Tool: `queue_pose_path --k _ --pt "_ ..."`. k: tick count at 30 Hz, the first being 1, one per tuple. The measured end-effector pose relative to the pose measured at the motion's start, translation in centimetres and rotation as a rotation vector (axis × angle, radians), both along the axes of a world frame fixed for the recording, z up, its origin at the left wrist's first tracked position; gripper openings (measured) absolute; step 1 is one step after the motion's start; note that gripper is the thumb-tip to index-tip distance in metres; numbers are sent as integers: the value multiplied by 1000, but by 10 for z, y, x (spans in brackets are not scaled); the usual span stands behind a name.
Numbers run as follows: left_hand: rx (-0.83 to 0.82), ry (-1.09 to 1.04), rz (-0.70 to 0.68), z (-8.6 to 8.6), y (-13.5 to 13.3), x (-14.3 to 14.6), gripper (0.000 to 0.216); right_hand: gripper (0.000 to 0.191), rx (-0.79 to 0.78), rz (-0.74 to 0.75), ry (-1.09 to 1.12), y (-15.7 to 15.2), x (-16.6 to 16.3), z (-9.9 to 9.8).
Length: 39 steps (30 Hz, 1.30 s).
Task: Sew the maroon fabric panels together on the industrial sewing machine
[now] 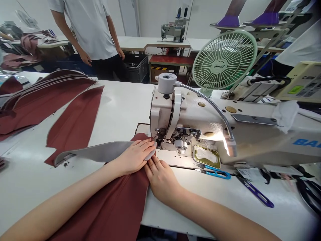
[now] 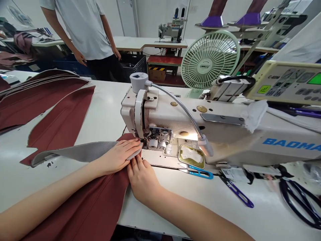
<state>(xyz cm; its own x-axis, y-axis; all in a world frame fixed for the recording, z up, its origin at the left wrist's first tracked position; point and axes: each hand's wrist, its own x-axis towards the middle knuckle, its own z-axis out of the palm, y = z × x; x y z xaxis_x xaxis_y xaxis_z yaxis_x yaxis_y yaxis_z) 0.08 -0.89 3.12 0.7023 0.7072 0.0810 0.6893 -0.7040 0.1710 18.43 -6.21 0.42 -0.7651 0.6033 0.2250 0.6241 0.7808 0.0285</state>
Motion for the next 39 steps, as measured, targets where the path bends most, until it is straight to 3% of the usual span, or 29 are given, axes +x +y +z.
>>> queue_pose_path --k 10,18,32,39 --pt "-57 -135 -6 -3 7 -4 49 48 -60 -1 -37 4 5 9" --pt "-48 -123 16 0 9 13 39 48 -90 -21 -67 6 19 11" --pt "-11 -30 15 2 17 15 27 48 -101 -45 -27 11 20 4" --pt "41 -36 -1 -4 8 12 32 49 -35 -30 -51 1 18 4"
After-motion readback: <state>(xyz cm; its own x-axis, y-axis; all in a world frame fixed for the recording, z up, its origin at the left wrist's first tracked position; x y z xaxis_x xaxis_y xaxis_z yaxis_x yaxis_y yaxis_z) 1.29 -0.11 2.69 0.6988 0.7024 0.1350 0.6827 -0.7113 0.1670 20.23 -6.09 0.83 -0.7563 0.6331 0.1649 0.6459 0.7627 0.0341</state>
